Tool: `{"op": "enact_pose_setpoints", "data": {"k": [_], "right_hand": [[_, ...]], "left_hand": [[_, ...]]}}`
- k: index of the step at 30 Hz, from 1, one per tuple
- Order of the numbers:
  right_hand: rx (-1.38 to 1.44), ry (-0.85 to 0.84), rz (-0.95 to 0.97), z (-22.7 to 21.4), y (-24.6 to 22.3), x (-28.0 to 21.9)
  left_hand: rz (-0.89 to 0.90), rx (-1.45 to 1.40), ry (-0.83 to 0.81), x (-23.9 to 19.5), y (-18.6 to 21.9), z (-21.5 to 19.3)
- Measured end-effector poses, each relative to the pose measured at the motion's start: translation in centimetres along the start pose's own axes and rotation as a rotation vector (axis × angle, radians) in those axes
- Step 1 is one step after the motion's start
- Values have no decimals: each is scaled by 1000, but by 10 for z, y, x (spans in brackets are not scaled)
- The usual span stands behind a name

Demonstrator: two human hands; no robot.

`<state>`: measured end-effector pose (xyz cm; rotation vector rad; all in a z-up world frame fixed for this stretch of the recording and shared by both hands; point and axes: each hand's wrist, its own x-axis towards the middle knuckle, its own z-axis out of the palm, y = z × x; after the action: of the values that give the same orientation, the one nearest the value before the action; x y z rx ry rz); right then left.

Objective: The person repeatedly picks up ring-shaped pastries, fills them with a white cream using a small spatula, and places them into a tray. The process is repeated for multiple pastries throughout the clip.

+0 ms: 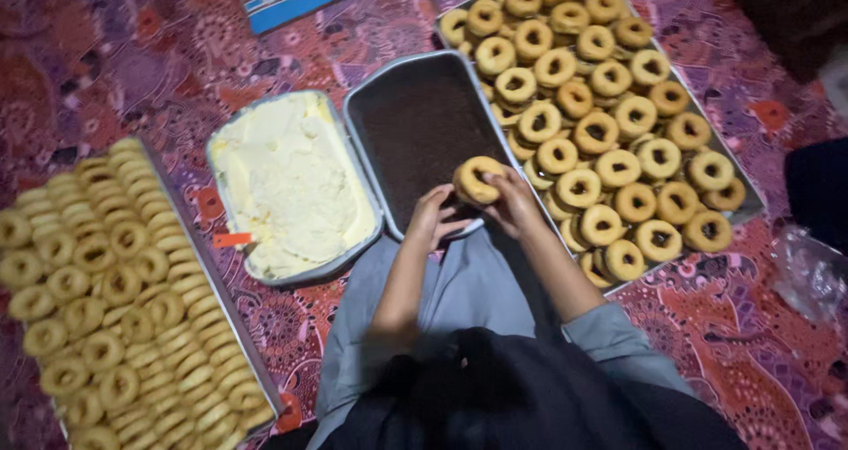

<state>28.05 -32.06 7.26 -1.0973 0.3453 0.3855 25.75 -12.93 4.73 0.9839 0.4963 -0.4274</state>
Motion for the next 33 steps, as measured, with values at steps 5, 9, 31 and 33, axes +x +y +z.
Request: {"op": "enact_pose_setpoints", "data": {"k": [5,9,31,33], "right_hand": [[399,209,-187,-184,-30,-33],[353,594,-600,-326,-79,-94],[-57,916,-533,-415,-95,-83],[42,1076,-509,-406,-70,-101]], "left_hand": [[746,760,268,-38,-22,-37],[631,998,469,-111,-50,-89],[497,1620,888,-148,-70,-65],[499,1616,898,-149,-69,-64]]}}
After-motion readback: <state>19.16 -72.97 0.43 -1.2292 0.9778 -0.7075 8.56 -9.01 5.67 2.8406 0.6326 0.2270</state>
